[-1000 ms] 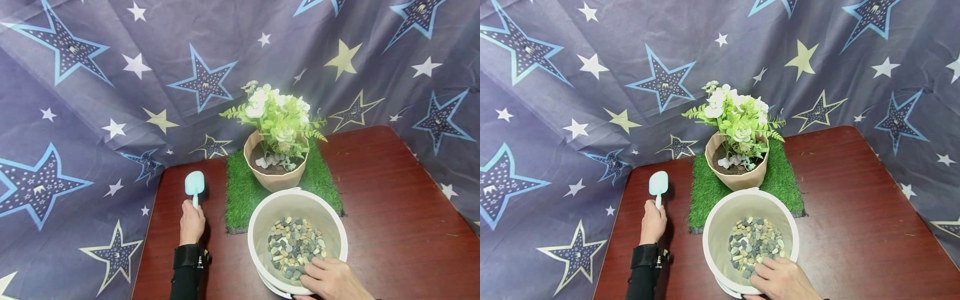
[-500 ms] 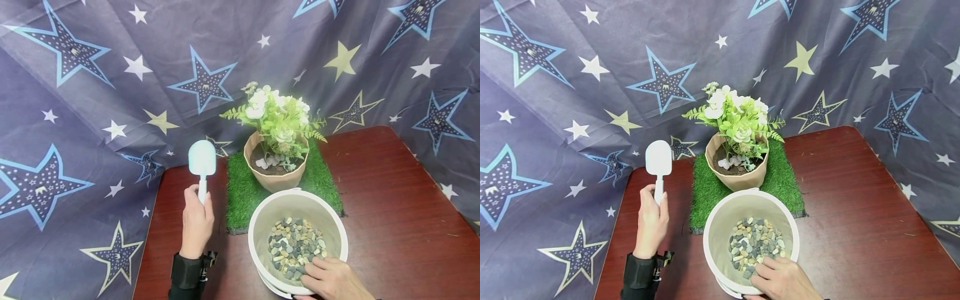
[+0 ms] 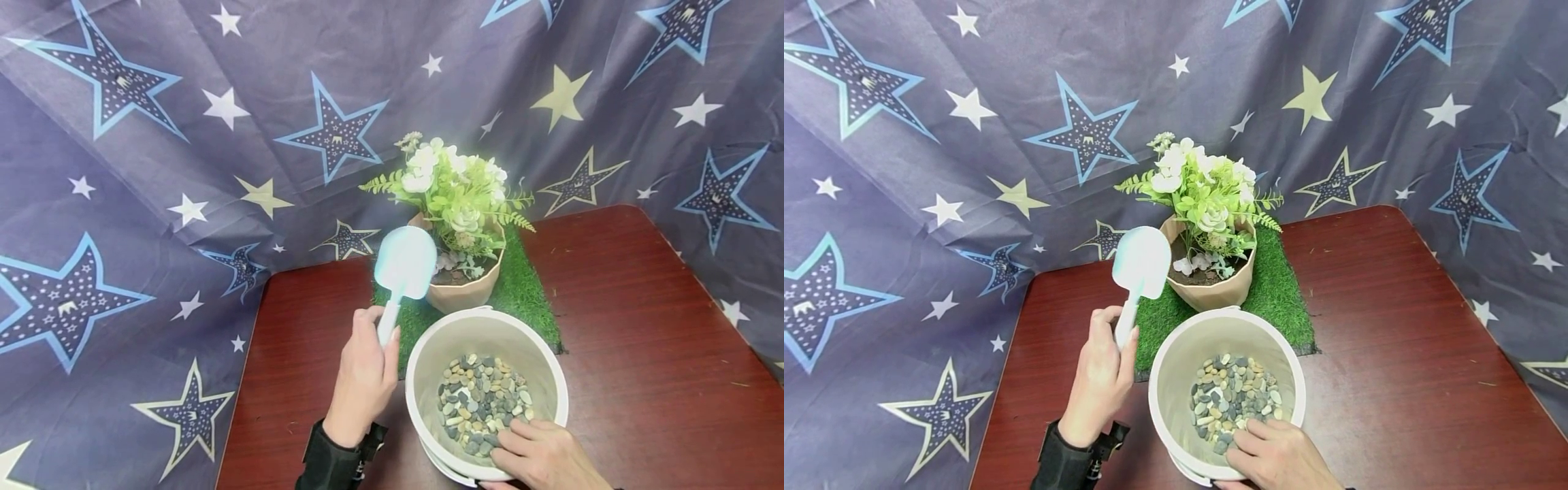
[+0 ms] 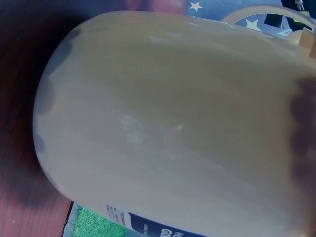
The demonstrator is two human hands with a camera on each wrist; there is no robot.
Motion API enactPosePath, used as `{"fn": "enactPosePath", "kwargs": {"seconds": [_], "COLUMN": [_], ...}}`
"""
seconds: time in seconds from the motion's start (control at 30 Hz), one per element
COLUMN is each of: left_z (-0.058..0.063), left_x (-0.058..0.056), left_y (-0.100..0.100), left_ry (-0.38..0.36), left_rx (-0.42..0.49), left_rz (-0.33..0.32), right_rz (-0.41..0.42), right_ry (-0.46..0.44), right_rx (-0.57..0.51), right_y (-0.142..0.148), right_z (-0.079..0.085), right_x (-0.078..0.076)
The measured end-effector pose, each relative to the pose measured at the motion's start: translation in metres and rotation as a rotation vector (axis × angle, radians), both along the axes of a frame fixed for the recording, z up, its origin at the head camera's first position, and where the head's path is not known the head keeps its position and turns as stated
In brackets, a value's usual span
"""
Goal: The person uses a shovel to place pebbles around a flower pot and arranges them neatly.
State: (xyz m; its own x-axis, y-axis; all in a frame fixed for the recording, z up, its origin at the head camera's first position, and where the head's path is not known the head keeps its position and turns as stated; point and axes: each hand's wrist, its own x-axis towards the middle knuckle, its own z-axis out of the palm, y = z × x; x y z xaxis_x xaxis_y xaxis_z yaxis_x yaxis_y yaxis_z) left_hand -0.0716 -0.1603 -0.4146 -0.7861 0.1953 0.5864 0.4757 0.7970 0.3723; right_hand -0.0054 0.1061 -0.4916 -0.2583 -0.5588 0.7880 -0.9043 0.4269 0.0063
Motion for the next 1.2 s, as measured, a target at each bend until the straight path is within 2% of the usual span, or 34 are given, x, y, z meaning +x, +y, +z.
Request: {"fn": "enactPosePath", "kwargs": {"seconds": [0.2, 0.47, 0.6, 0.67, 0.73, 0.83, 0.97, 1.1, 1.2], "left_z": [-0.002, -0.004, -0.004, -0.004, -0.003, -0.003, -0.002, -0.001, 0.0], "left_x": [0.005, 0.007, 0.006, 0.006, 0.006, 0.006, 0.009, 0.013, 0.015], "left_y": [0.009, 0.012, 0.013, 0.013, 0.014, 0.017, 0.021, 0.024, 0.028], "left_ry": [-0.015, 0.0, 0.002, 0.007, 0.0, -0.013, -0.023, -0.022, -0.026], "left_rx": [-0.022, -0.033, -0.035, -0.036, -0.033, -0.033, -0.046, -0.052, -0.053], "left_rz": [-0.049, -0.073, -0.078, -0.079, -0.077, -0.084, -0.103, -0.124, -0.149], "right_rz": [0.001, -0.009, 0.028, 0.061, 0.072, 0.012, -0.067, -0.007, 0.032], "right_ry": [-0.007, -0.022, -0.071, -0.169, -0.306, -0.512, -0.67, -0.832, -0.944], "right_rx": [0.002, 0.013, 0.019, 0.012, -0.022, -0.124, -0.232, -0.208, -0.165], "right_y": [0.0, 0.0, 0.005, 0.01, 0.018, 0.032, 0.039, 0.025, 0.011], "right_z": [0.0, -0.001, -0.001, 0.003, 0.014, 0.04, 0.08, 0.108, 0.118], "right_x": [0.001, 0.002, 0.002, 0.003, 0.001, -0.009, -0.041, -0.073, -0.089]}}
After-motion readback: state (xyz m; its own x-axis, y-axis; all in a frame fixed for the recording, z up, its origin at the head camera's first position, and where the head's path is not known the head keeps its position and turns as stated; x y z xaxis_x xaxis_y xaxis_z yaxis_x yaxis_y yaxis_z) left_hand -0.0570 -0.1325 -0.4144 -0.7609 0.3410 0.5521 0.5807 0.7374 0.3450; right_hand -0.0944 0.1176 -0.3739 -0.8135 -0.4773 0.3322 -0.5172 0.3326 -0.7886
